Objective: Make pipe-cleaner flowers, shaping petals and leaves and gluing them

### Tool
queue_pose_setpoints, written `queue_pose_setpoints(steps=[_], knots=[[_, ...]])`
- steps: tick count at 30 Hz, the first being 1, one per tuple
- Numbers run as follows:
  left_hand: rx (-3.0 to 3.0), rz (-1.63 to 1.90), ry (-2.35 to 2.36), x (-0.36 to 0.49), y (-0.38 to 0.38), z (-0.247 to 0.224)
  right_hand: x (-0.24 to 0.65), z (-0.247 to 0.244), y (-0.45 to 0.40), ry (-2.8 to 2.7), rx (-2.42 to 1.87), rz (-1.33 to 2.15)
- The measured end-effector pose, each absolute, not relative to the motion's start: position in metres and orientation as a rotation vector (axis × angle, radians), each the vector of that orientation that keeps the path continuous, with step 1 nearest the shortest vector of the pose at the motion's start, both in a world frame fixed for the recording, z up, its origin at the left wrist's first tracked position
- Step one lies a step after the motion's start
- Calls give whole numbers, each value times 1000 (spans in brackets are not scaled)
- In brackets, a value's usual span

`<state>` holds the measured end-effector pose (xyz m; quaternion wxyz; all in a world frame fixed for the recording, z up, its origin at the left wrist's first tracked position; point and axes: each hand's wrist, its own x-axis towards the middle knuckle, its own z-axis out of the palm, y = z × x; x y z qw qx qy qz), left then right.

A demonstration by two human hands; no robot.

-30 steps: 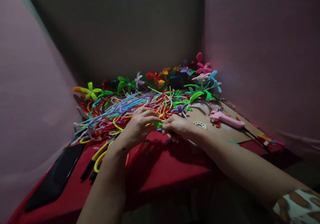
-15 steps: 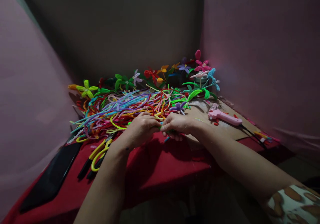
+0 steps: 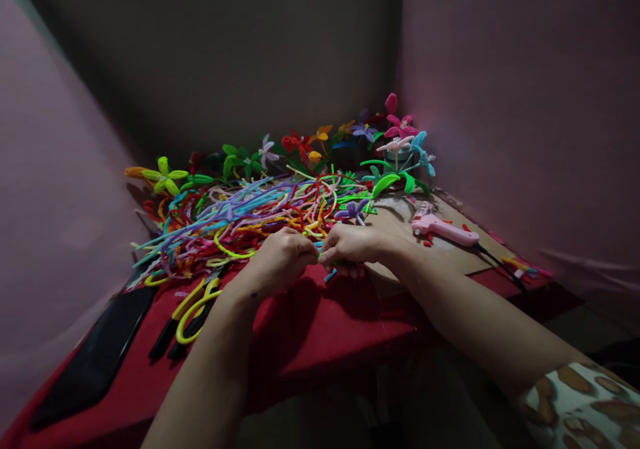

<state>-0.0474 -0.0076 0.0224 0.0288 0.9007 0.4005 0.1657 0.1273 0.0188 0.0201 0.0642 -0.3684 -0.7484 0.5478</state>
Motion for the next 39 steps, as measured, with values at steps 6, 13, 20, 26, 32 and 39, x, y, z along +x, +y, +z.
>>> queue_pose_setpoints(steps=[6,13,20,26,32,39], knots=[[2707,473,1272,-45,-7,25,126,20,16,-2236,-1151,1590],[2588,589,1438,-48,-5,28,128,17,25,-1763,-1042,1532],[2528,634,1518,-50,-5,31,128,20,23,-1750,-987,1451],[2450,658,1595,-52,-5,32,128,26,18,-1789,-1030,1386],[2410,671,1636,-52,-5,33,125,19,22,-1816,-1059,1284],[2389,713,1674,-54,-3,31,121,6,29,-1814,-1069,1070]])
